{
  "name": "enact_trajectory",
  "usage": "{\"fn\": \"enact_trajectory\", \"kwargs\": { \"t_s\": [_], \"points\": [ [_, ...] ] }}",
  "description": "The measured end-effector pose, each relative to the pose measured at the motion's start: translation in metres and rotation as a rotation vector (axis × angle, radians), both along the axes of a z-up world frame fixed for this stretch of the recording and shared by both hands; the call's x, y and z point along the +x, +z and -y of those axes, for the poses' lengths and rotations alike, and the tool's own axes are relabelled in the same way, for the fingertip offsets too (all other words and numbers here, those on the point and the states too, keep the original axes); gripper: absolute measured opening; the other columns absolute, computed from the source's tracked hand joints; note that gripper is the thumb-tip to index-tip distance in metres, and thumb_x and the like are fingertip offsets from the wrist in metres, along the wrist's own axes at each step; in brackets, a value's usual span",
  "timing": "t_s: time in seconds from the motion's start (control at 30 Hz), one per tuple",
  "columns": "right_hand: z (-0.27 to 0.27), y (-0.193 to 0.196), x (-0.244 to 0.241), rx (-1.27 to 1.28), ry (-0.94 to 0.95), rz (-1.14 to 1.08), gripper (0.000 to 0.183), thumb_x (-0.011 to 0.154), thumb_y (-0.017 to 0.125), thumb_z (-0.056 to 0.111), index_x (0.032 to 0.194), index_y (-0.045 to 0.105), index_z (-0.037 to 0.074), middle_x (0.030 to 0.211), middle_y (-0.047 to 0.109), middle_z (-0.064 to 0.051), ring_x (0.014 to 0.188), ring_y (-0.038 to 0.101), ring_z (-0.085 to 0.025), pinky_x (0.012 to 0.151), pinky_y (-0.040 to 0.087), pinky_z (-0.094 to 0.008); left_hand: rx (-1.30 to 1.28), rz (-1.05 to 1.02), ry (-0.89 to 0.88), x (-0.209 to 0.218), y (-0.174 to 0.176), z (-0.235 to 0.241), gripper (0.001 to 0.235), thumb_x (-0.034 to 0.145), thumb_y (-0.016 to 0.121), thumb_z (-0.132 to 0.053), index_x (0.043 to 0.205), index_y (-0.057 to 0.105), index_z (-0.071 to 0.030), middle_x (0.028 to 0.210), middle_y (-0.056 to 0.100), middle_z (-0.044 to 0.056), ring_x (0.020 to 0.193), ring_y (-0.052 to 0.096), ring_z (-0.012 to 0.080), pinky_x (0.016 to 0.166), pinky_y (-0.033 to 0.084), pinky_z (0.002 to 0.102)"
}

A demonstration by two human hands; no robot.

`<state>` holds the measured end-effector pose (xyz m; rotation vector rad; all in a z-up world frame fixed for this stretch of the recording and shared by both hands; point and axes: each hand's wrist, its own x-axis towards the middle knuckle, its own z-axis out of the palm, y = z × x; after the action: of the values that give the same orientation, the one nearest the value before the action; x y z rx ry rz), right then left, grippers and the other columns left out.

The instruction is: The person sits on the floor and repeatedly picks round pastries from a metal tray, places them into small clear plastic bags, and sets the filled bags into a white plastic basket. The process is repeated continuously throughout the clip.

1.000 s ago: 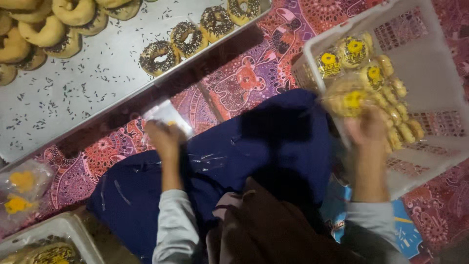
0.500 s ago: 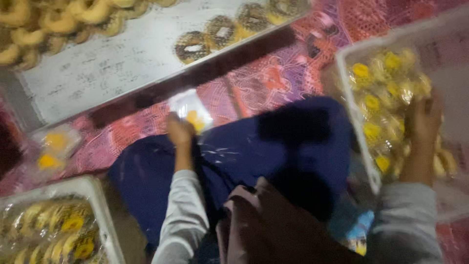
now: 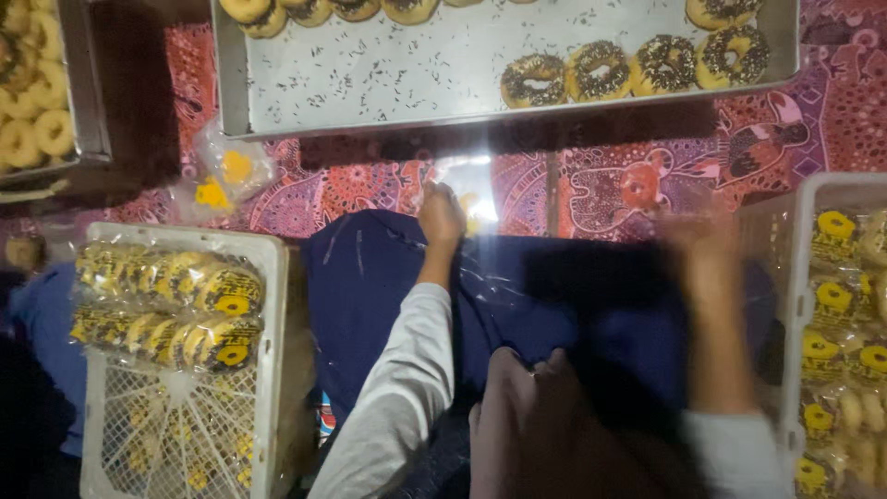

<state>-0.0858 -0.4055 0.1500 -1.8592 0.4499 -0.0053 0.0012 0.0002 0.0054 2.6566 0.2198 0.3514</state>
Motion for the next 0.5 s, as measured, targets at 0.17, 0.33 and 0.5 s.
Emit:
{"fn": "enact_trajectory", "kwargs": {
  "t_s": [0.17,0.33,0.5],
  "points": [
    [-0.189,-0.046,0.075,0.075,0.504,0.136,0.045,0.095,0.071,0.025,0.133,0.066,0.002,0.120,0.071,-0.013,0.103,0.070,-0.020,0.088,0.058,-0.031,-0.050,-0.271,0.038,0.001,0.000,0.005,0.015,0.093,0.060,-0.012,0.106,0.061,-0.005,0.113,0.064,0.021,0.101,0.066,0.0424,0.083,0.054,0.054],
    [-0.244,-0.113,0.107,-0.029,0.478,0.190,0.042,0.092,0.075,0.023,0.122,0.061,-0.003,0.109,0.068,-0.020,0.098,0.068,-0.029,0.083,0.056,-0.038,-0.114,-0.071,0.091,0.002,-0.007,-0.006,0.021,0.080,0.065,-0.008,0.100,0.061,-0.003,0.108,0.064,0.023,0.097,0.064,0.0447,0.078,0.052,0.055],
    [-0.243,-0.151,0.085,-0.480,0.531,0.840,0.044,0.087,0.070,0.019,0.121,0.060,-0.007,0.114,0.067,-0.027,0.103,0.063,-0.044,0.089,0.053,-0.047,-0.049,-0.156,0.041,-0.002,-0.016,-0.006,0.015,0.085,0.066,-0.008,0.100,0.066,-0.007,0.102,0.069,0.020,0.097,0.068,0.0419,0.084,0.054,0.052]
  ]
}}
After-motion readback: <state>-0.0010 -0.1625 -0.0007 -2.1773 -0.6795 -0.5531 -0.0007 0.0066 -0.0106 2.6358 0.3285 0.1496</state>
